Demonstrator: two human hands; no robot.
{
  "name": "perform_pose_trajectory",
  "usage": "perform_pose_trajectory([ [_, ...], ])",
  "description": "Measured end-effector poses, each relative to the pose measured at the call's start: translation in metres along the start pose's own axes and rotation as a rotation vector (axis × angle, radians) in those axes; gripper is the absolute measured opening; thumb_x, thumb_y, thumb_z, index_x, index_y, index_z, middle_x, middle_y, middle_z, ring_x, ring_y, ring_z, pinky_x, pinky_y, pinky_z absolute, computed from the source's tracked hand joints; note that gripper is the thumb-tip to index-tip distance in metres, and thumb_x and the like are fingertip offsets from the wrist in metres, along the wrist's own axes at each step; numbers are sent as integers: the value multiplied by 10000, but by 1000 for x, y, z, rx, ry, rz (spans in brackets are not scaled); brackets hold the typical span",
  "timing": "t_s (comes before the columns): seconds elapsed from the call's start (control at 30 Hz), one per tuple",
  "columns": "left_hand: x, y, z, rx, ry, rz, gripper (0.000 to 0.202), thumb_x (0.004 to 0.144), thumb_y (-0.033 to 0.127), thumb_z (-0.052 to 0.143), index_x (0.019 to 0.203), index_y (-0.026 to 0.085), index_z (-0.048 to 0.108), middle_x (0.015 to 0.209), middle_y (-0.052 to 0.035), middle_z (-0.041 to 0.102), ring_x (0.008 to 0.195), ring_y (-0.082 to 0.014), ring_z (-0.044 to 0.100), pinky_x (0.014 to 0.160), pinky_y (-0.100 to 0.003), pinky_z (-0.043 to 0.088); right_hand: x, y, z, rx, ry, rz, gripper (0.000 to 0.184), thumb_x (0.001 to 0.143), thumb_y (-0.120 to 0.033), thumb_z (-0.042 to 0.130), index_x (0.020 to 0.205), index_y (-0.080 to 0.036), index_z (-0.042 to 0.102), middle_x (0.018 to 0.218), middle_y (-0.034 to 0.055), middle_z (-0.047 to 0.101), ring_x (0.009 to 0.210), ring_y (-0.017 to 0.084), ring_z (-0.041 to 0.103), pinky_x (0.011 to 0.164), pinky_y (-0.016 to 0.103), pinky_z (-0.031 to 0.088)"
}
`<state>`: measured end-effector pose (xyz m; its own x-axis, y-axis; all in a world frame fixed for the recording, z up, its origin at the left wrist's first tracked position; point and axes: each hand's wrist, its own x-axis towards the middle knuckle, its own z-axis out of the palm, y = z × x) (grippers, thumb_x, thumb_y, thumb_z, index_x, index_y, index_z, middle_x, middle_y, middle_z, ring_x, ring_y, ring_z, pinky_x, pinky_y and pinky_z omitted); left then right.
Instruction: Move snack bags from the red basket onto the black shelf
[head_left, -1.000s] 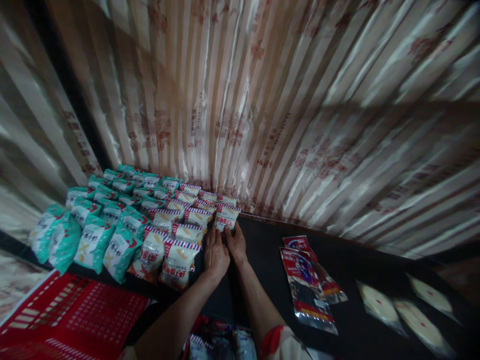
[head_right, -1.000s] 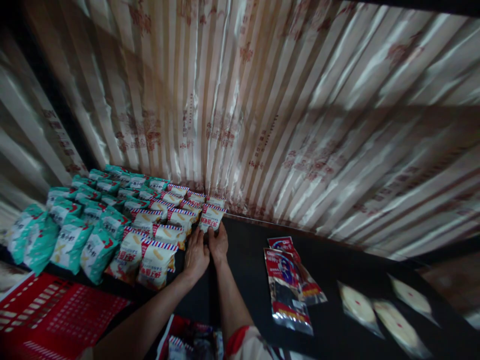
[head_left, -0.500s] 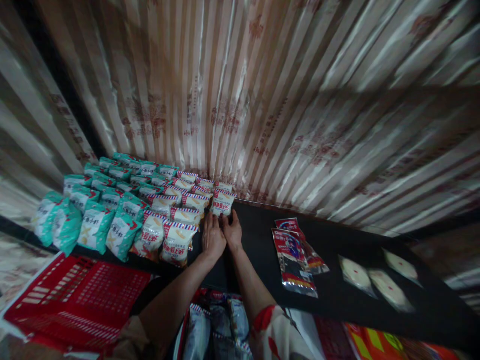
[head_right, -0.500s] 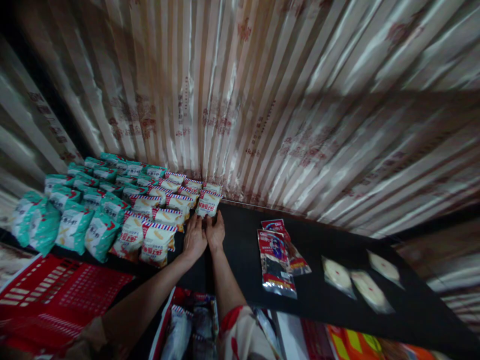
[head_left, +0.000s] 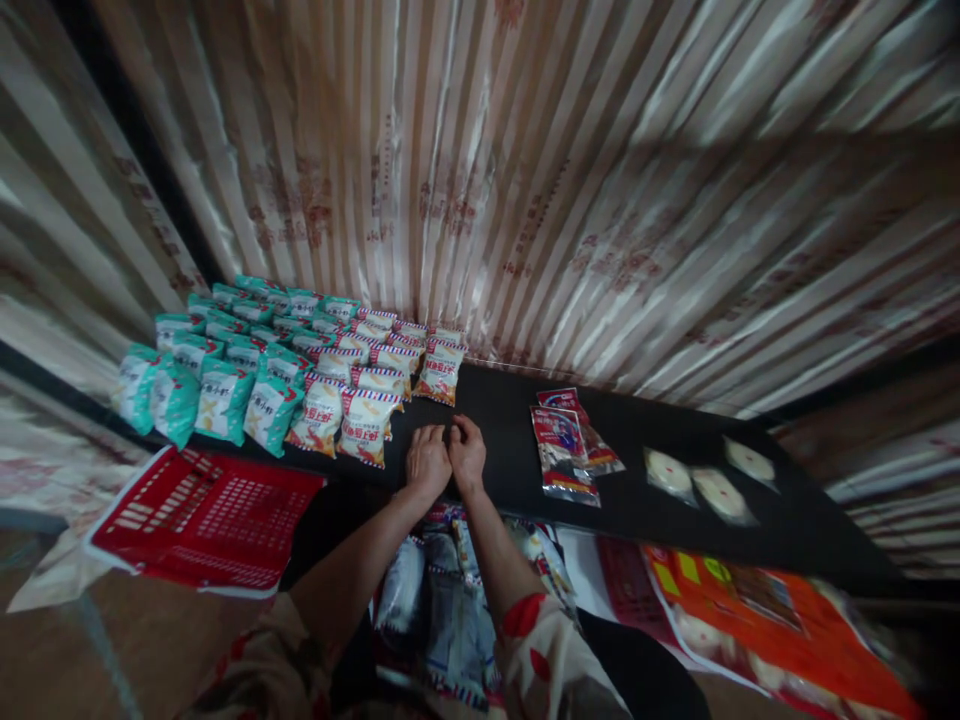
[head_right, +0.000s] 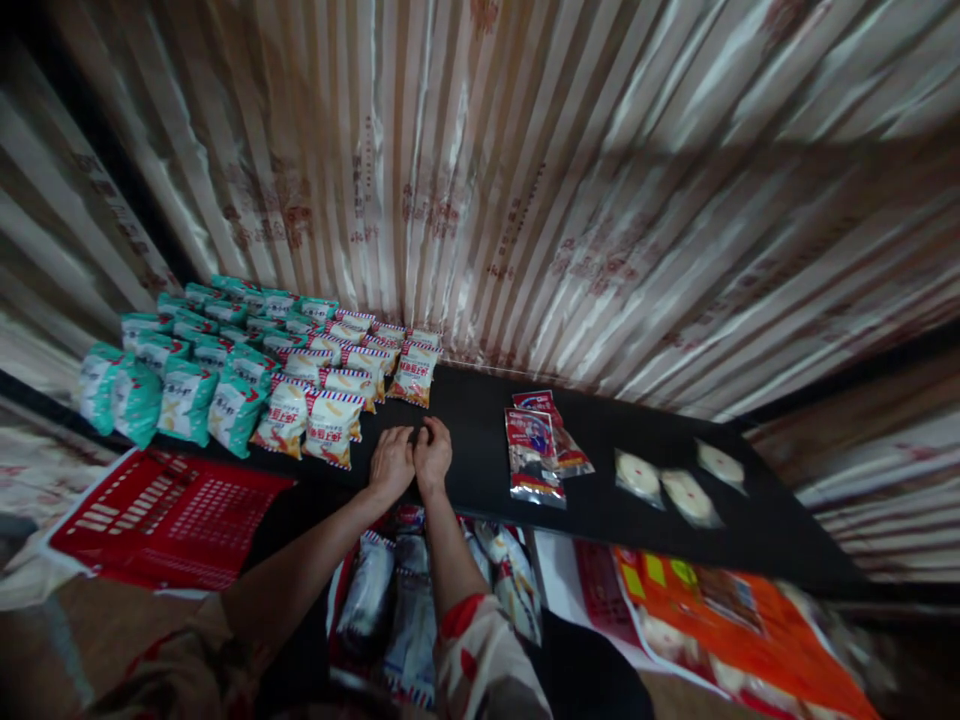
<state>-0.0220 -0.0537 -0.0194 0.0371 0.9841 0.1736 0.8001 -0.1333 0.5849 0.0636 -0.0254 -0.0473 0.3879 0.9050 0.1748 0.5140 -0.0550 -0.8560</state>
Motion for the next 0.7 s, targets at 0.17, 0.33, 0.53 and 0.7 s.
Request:
perform_pose_trajectory([
  [0.17, -30, 1, -2, -15, -65, 52, 287, 885, 130, 361, 1029, 149, 609, 1017, -82, 635, 986, -195, 536, 911, -309, 426, -31, 3, -13, 14, 12, 7, 371, 781, -277, 404, 993, -110, 658, 1044, 124, 649, 973, 189, 584, 918, 307, 423],
  [0.33, -58, -1, 1, -43, -86, 126, 230, 891, 146, 388, 967, 159, 605, 983, -72, 634, 940, -194, 535, 881, -327, 435, -59, 13, -23, 63, 10, -7, 356, 793, -291, 390, 972, -145, 661, 959, 93, 669, 850, 167, 613, 841, 299, 463],
  [0.53, -86, -1, 1, -51, -115, 162, 221, 891, 150, 391, 979, 151, 594, 999, -80, 623, 958, -205, 525, 884, -335, 441, -88, 13, -37, 60, 22, -29, 334, 798, -279, 386, 926, -145, 664, 919, 96, 680, 827, 169, 623, 802, 294, 480],
  [0.7, -117, -6, 10, -86, -197, 166, 259, 870, 134, 383, 1045, 146, 574, 1047, -98, 607, 1018, -213, 516, 918, -357, 433, -118, 20, -50, -11, -20, -65, 352, 792, -255, 370, 944, -145, 667, 945, 97, 687, 858, 171, 626, 831, 298, 475],
])
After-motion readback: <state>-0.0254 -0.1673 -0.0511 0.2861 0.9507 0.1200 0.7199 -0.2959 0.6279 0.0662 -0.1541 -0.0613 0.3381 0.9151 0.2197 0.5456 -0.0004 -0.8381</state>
